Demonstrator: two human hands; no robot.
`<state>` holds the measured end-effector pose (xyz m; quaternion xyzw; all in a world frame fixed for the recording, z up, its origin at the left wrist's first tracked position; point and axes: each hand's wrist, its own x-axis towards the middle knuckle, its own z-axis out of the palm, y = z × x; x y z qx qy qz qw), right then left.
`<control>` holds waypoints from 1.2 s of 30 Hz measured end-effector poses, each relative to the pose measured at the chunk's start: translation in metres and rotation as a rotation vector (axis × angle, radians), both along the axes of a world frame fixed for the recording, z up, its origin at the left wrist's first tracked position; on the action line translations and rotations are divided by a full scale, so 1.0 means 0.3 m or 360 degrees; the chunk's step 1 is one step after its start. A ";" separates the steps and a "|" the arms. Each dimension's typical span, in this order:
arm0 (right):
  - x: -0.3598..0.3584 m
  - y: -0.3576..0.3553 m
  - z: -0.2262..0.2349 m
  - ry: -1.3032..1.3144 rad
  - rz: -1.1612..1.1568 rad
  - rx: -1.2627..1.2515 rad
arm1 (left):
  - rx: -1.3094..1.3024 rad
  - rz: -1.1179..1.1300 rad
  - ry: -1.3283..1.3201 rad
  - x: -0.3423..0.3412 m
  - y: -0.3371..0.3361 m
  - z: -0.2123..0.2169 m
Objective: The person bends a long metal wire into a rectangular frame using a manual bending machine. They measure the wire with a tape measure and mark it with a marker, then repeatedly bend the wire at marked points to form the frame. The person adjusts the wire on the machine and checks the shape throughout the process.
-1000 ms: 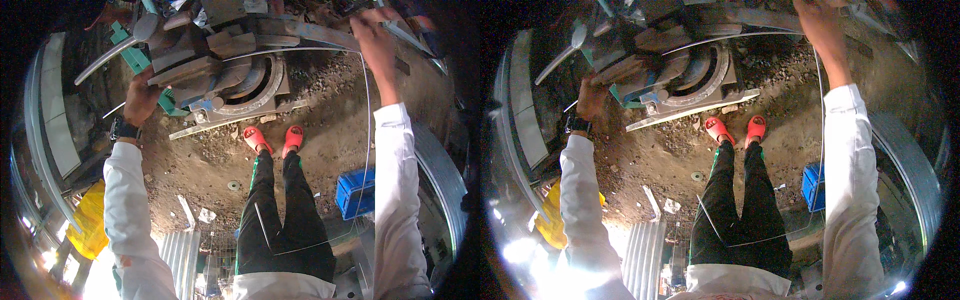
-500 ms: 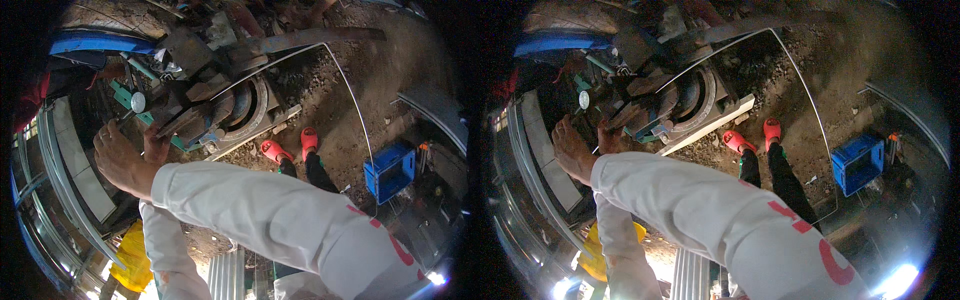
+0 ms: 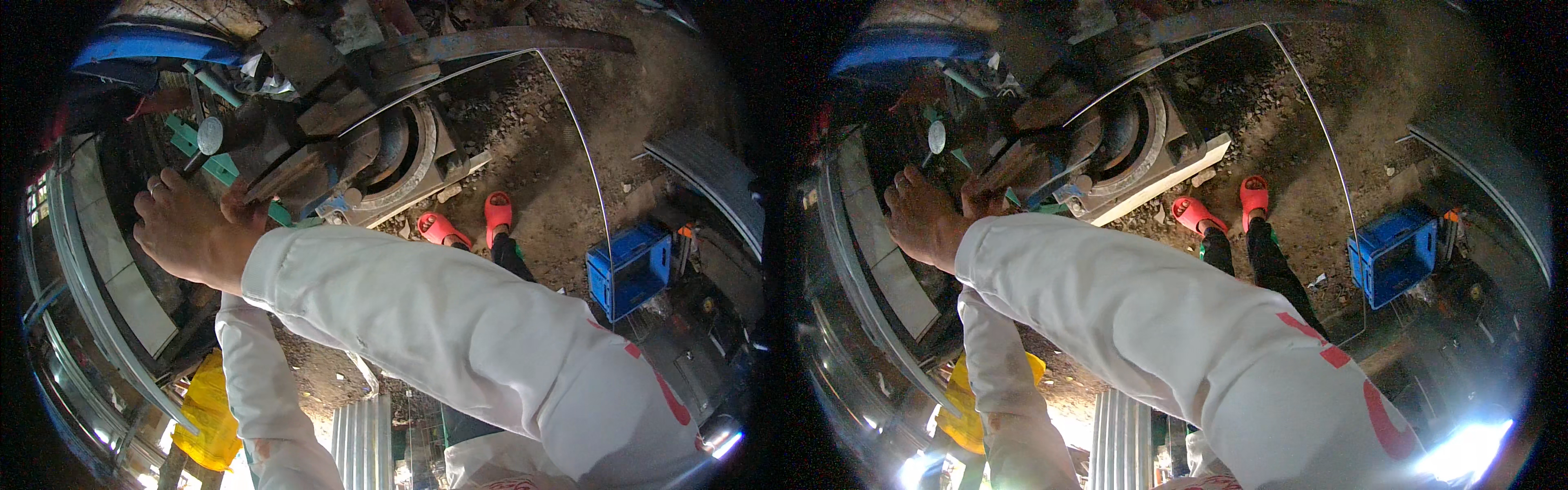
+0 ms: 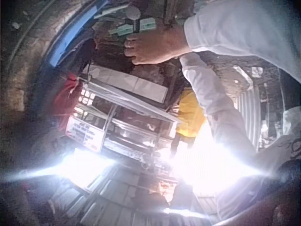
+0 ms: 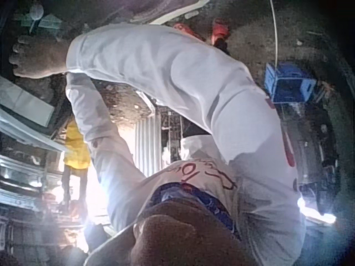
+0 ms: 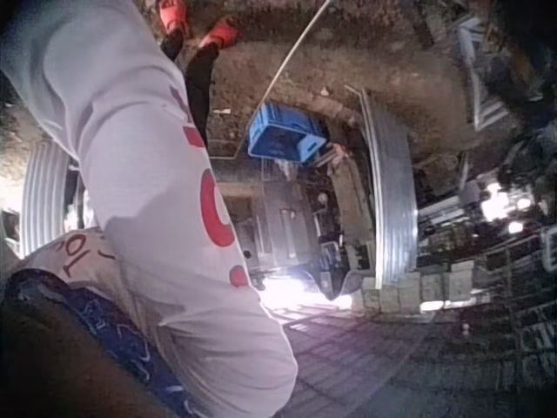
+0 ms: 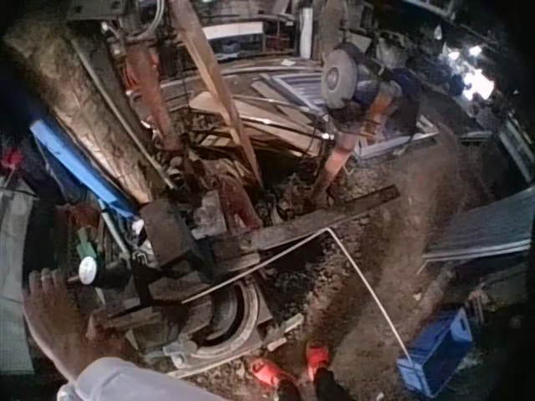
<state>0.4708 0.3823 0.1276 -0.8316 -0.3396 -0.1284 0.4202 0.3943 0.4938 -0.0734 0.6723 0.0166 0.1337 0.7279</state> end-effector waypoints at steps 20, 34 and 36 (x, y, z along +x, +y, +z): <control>-0.154 -0.425 0.035 -0.0026 0.0777 -0.0391 | 0.0796 0.0144 0.0815 -0.045 0.066 0.025; 0.180 -1.001 0.075 0.0284 0.0342 -0.0397 | 0.0134 -0.0319 0.0967 0.085 -0.078 0.290; 0.231 -1.019 0.076 0.0215 0.0325 -0.0475 | 0.0249 -0.0371 0.0898 0.082 -0.060 0.277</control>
